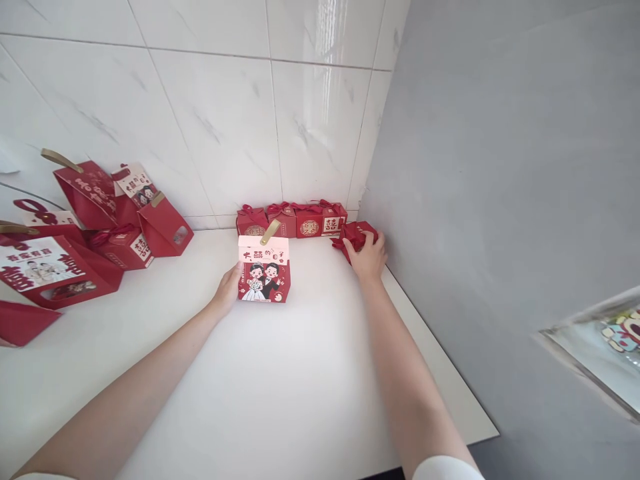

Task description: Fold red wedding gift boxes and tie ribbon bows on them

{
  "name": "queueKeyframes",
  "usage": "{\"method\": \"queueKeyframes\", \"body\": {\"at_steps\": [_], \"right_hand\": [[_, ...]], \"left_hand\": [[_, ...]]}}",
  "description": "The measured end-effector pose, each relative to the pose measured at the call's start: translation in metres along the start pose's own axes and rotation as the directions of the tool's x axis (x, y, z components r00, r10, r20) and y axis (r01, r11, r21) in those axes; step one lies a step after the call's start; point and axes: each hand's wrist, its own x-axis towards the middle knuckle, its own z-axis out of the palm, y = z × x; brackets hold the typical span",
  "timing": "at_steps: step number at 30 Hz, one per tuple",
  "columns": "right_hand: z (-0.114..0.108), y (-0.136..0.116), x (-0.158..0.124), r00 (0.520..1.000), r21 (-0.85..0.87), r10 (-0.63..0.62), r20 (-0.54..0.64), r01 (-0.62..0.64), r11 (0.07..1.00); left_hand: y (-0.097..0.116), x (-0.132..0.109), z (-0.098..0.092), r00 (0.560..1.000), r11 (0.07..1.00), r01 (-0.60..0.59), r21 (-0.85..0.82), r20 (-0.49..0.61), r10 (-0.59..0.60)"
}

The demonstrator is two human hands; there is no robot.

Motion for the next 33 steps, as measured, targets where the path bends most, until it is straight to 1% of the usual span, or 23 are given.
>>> {"method": "queueKeyframes", "body": {"at_steps": [3, 4, 5, 6, 8, 9, 10, 11, 13, 15, 17, 19, 21, 23, 25, 26, 28, 30, 33], "right_hand": [[0.001, -0.003, -0.008, 0.996, 0.128, 0.061, -0.062, -0.053, 0.990], [0.001, -0.003, -0.010, 0.993, 0.173, 0.096, -0.076, -0.081, 0.982], [0.002, -0.003, -0.011, 0.985, 0.220, 0.155, -0.079, -0.135, 0.966], [0.003, -0.002, -0.011, 0.970, 0.267, 0.235, -0.067, -0.209, 0.941], [0.007, 0.001, -0.011, 0.920, 0.330, 0.391, -0.020, -0.363, 0.872], [0.009, 0.003, -0.010, 0.897, 0.341, 0.442, 0.004, -0.416, 0.843], [0.011, 0.005, -0.011, 0.884, 0.342, 0.467, 0.022, -0.446, 0.827], [0.012, 0.006, -0.011, 0.881, 0.338, 0.472, 0.031, -0.453, 0.825], [0.012, 0.006, -0.014, 0.895, 0.331, 0.445, 0.031, -0.430, 0.840], [0.010, 0.003, -0.018, 0.924, 0.342, 0.381, 0.041, -0.371, 0.863], [0.005, -0.003, -0.021, 0.968, 0.366, 0.245, 0.050, -0.246, 0.897], [0.001, -0.009, -0.024, 0.997, 0.354, 0.070, 0.021, -0.073, 0.933], [-0.003, -0.015, -0.026, 0.995, 0.282, -0.097, 0.000, 0.093, 0.955], [-0.003, -0.020, -0.027, 0.981, 0.195, -0.193, 0.029, 0.183, 0.963], [-0.002, -0.023, -0.027, 0.973, 0.138, -0.220, 0.064, 0.210, 0.968], [-0.001, -0.024, -0.027, 0.976, 0.116, -0.212, 0.056, 0.204, 0.972], [0.001, -0.025, -0.027, 0.985, 0.078, -0.172, -0.009, 0.173, 0.982], [0.002, -0.024, -0.026, 0.987, 0.050, -0.116, -0.107, 0.122, 0.991], [-0.001, -0.019, -0.023, 0.973, 0.010, -0.052, -0.227, 0.055, 0.998]], "left_hand": [[-0.001, 0.000, 0.000, 1.000, 1.000, 0.008, -0.010, 0.004, -0.008], [-0.001, 0.000, 0.000, 1.000, 1.000, 0.009, -0.013, 0.006, -0.009], [-0.001, 0.000, 0.000, 1.000, 1.000, 0.009, -0.014, 0.005, -0.009], [-0.001, 0.000, 0.000, 1.000, 1.000, 0.011, -0.013, 0.004, -0.011], [-0.001, 0.000, 0.000, 1.000, 1.000, 0.010, -0.008, 0.001, -0.010], [-0.001, 0.000, 0.000, 1.000, 1.000, 0.008, -0.004, 0.003, -0.008], [-0.001, 0.000, 0.001, 1.000, 1.000, 0.005, -0.001, 0.004, -0.005], [-0.002, 0.000, 0.001, 1.000, 1.000, 0.001, 0.002, 0.004, -0.001], [-0.002, 0.000, 0.001, 1.000, 1.000, -0.005, 0.001, 0.004, 0.005], [-0.001, 0.000, 0.001, 1.000, 1.000, -0.004, -0.006, 0.004, 0.004], [0.000, -0.001, 0.001, 1.000, 1.000, -0.002, -0.010, 0.005, 0.002], [0.001, -0.001, 0.002, 1.000, 1.000, 0.001, -0.006, -0.001, -0.001], [0.001, -0.001, 0.002, 1.000, 1.000, 0.003, -0.002, -0.006, -0.003], [0.001, -0.001, 0.002, 1.000, 1.000, 0.002, -0.002, -0.005, -0.002], [0.001, -0.001, 0.002, 1.000, 1.000, -0.004, -0.006, -0.001, 0.004], [0.001, -0.001, 0.002, 1.000, 1.000, -0.006, -0.008, 0.001, 0.006], [0.001, -0.001, 0.001, 1.000, 1.000, -0.009, -0.010, 0.004, 0.009], [0.001, -0.001, 0.001, 1.000, 1.000, -0.007, -0.009, 0.007, 0.007], [0.002, -0.002, 0.001, 1.000, 1.000, -0.001, -0.005, 0.001, 0.001]]}}
